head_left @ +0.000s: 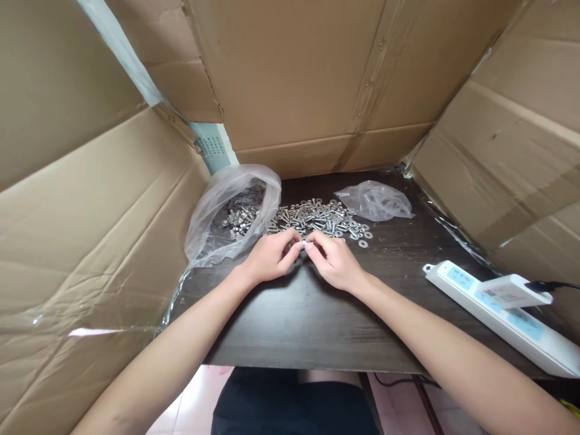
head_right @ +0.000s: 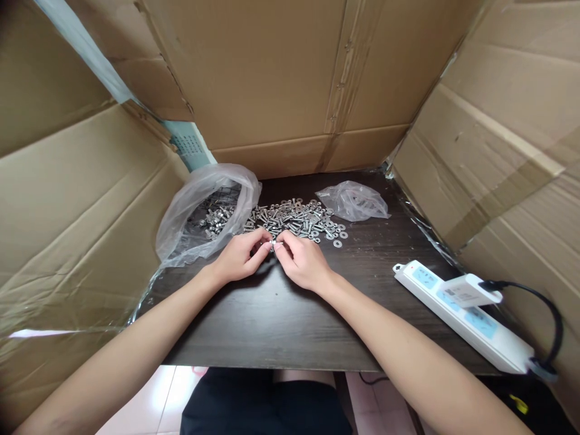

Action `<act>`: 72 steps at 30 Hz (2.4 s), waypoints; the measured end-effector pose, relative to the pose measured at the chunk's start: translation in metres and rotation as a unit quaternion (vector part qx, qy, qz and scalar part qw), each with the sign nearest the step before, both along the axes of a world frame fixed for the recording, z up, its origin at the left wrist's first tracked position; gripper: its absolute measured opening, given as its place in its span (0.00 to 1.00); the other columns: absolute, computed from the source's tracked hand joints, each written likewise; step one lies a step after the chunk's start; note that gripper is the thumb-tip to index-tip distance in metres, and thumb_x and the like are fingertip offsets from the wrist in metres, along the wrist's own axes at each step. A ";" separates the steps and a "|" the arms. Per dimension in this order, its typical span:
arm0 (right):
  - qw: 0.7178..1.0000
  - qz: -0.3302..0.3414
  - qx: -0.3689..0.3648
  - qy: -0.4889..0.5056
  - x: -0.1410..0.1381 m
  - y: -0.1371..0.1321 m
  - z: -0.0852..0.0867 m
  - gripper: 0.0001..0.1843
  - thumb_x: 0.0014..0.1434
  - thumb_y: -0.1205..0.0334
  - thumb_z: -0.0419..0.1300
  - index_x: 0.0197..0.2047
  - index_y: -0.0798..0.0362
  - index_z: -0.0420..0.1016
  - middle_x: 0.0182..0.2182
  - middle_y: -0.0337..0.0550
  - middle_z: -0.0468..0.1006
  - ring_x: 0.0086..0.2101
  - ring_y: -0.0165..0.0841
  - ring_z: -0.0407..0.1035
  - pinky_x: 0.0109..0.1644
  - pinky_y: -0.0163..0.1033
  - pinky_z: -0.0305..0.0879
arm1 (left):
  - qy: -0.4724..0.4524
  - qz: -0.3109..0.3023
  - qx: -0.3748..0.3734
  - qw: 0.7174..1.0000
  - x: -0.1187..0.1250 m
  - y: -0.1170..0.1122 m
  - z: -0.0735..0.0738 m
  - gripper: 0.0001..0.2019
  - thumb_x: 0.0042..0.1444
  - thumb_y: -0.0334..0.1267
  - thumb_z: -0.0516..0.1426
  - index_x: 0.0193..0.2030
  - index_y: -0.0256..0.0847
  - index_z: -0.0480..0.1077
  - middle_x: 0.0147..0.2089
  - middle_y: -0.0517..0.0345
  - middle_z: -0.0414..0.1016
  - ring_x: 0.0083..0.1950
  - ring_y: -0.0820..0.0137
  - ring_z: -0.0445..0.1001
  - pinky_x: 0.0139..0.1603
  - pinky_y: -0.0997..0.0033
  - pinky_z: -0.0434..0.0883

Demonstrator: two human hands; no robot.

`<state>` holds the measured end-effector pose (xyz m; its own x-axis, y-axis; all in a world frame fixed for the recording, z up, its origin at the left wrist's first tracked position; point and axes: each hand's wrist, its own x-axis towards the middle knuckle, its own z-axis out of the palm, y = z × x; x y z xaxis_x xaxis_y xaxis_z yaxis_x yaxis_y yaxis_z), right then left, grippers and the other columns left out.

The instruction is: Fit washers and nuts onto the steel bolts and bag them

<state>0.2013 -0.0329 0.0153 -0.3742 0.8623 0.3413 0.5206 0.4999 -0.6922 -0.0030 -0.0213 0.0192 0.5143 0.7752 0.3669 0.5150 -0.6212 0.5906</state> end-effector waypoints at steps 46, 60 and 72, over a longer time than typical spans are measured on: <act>1.000 0.007 0.026 0.010 -0.001 0.000 -0.003 0.09 0.69 0.58 0.52 0.40 0.51 0.70 0.23 0.35 0.70 0.23 0.31 0.63 0.32 0.37 0.55 | -0.014 -0.006 0.000 1.000 0.000 0.000 0.000 0.09 0.69 0.41 0.52 0.44 0.39 0.69 0.33 0.59 0.76 0.30 0.72 0.73 0.34 0.72 0.67; 1.000 0.001 0.025 0.004 -0.001 0.001 -0.005 0.09 0.70 0.59 0.50 0.40 0.51 0.69 0.29 0.40 0.76 0.28 0.34 0.69 0.36 0.38 0.59 | -0.048 -0.018 0.058 0.997 0.001 0.001 -0.004 0.14 0.62 0.37 0.60 0.54 0.41 0.71 0.45 0.57 0.77 0.27 0.78 0.73 0.32 0.76 0.71; 1.000 0.001 0.012 0.002 -0.001 0.000 -0.006 0.10 0.71 0.58 0.50 0.42 0.51 0.71 0.30 0.40 0.77 0.28 0.34 0.69 0.36 0.38 0.59 | -0.035 -0.005 0.068 0.997 0.002 -0.001 -0.003 0.10 0.61 0.36 0.60 0.49 0.40 0.71 0.43 0.58 0.77 0.28 0.77 0.74 0.32 0.75 0.71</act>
